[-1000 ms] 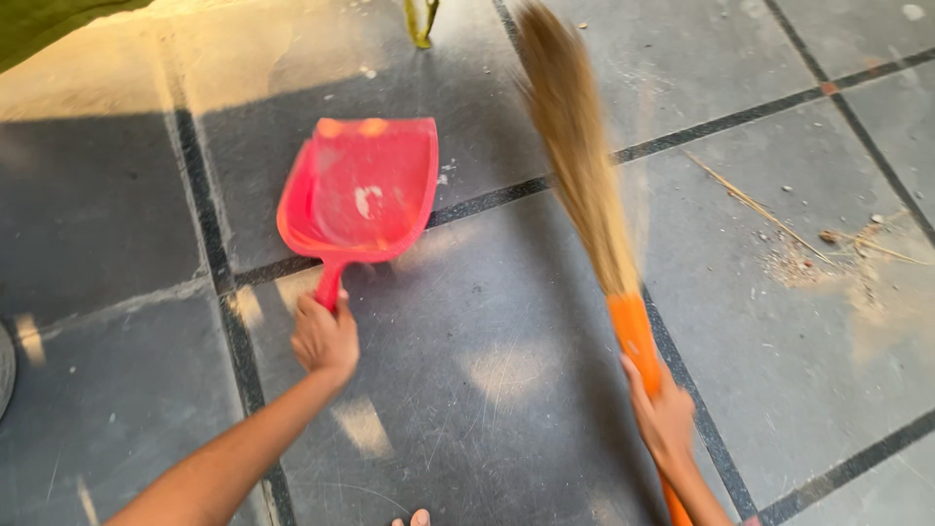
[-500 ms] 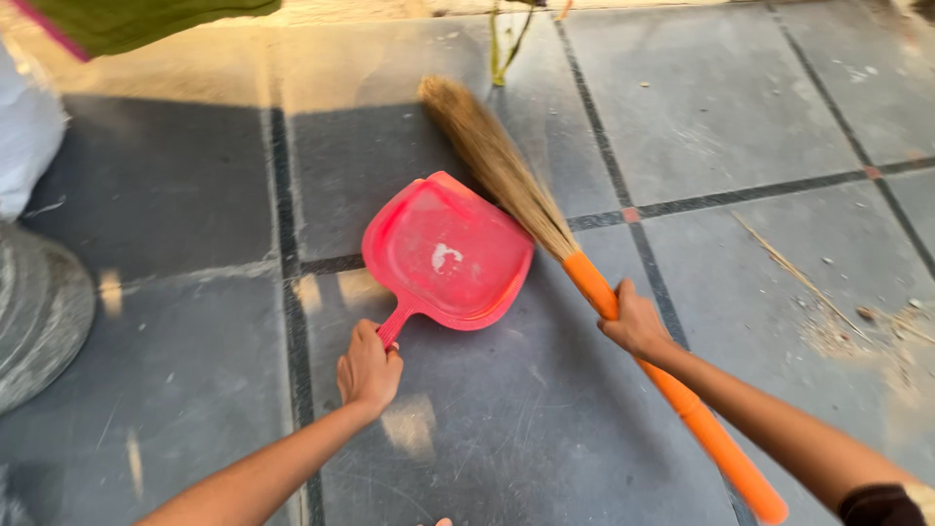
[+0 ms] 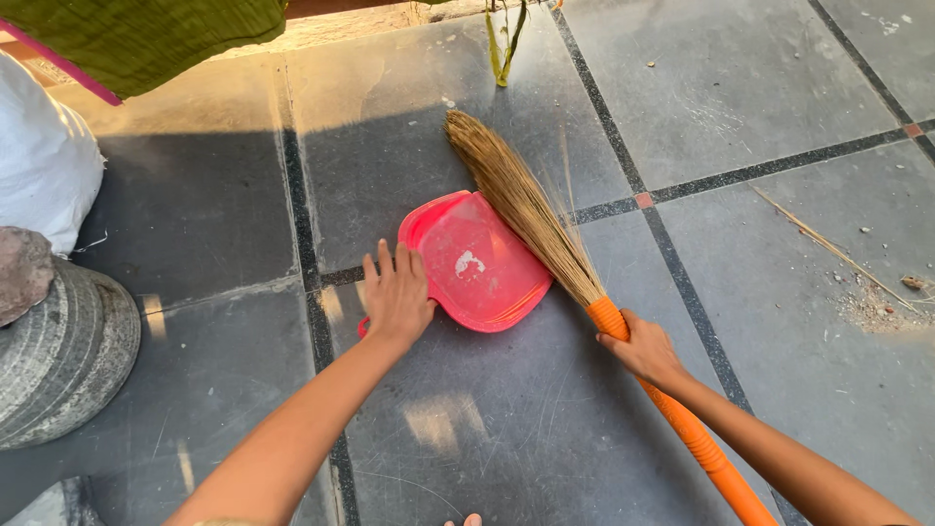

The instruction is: The person sweeps debris and small sticks across a tiled floor into a pile using a broom, eventually sweeping them into a red dustpan.

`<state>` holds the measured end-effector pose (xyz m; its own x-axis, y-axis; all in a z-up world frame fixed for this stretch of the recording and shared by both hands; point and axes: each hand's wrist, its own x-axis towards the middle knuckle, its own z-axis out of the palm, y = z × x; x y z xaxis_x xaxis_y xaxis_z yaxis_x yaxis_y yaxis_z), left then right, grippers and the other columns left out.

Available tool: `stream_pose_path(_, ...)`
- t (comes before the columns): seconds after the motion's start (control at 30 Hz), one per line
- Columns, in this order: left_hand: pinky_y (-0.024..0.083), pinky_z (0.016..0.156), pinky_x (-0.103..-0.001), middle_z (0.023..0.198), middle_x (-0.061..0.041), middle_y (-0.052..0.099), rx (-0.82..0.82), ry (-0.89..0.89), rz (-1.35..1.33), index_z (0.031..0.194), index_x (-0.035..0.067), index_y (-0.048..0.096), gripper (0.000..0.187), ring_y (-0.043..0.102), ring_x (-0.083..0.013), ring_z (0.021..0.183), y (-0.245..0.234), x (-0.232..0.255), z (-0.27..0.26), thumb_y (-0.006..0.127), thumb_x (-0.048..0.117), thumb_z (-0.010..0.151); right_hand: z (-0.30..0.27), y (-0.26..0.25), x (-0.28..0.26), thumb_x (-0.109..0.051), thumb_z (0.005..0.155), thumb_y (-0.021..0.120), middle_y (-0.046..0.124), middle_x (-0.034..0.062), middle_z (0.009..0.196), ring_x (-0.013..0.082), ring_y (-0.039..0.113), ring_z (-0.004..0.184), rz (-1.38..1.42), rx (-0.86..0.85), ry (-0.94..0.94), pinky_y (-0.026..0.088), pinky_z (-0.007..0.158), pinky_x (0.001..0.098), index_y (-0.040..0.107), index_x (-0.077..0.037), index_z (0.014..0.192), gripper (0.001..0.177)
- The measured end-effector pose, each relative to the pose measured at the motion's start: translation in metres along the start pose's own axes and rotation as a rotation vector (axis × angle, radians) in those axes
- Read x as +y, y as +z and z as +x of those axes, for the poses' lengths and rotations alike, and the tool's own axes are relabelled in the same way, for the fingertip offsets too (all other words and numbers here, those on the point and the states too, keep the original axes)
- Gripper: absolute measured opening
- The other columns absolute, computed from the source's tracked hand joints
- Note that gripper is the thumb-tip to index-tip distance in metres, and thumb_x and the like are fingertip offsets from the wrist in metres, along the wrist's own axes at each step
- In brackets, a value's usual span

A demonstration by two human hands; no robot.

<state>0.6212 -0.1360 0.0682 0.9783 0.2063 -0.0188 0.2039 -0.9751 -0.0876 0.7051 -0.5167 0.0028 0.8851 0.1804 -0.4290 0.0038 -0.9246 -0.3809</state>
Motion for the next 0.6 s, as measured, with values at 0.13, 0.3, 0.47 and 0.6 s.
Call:
stream_pose_path(0.13,0.031,0.112,-0.057,0.152,-0.019,0.043,0.041,0.07,0.052,0.144,0.002,0.045,0.093,0.035,-0.0402,0.143,0.006,0.007,0.008,0.087,0.038,0.069,0.019,0.014,0.001,-0.036,0.077,0.073,0.07,0.0253,0.077,0.0403,0.072,0.078,0.054,0.114,-0.093,0.054,0.075,0.0486,0.065,0.006,0.102,0.049)
stream_pose_path(0.3,0.048,0.096,-0.055,0.152,-0.019,0.041,-0.164,-0.096,-0.115,0.147,0.0,0.04,0.092,0.051,-0.0422,0.131,-0.003,0.008,-0.004,0.085,0.038,0.076,-0.007,0.0,-0.046,-0.044,0.081,0.071,0.069,0.0232,0.075,0.0391,0.072,0.074,0.135,0.094,-0.124,0.053,0.072,0.0503,0.064,0.003,0.107,0.054)
stream_pose_path(0.47,0.059,0.083,-0.054,0.121,-0.021,0.069,-0.254,-0.227,-0.359,0.125,0.006,0.059,0.05,0.071,-0.0415,0.105,0.019,-0.025,-0.016,0.063,0.048,0.098,-0.034,-0.001,-0.089,-0.057,0.087,0.065,0.067,0.0184,0.066,0.0323,0.07,0.059,0.271,-0.002,-0.146,0.054,0.056,0.0458,0.063,0.0,0.109,0.061)
stream_pose_path(0.6,0.058,0.079,-0.056,0.101,-0.022,0.074,-0.199,-0.469,-0.432,0.121,0.007,0.061,0.05,0.071,-0.0434,0.097,0.025,-0.05,-0.033,0.057,0.051,0.097,-0.04,0.012,-0.106,-0.058,0.091,0.062,0.065,0.0171,0.06,0.0281,0.066,0.051,0.258,0.034,-0.293,0.049,0.049,0.0439,0.063,0.0,0.105,0.059)
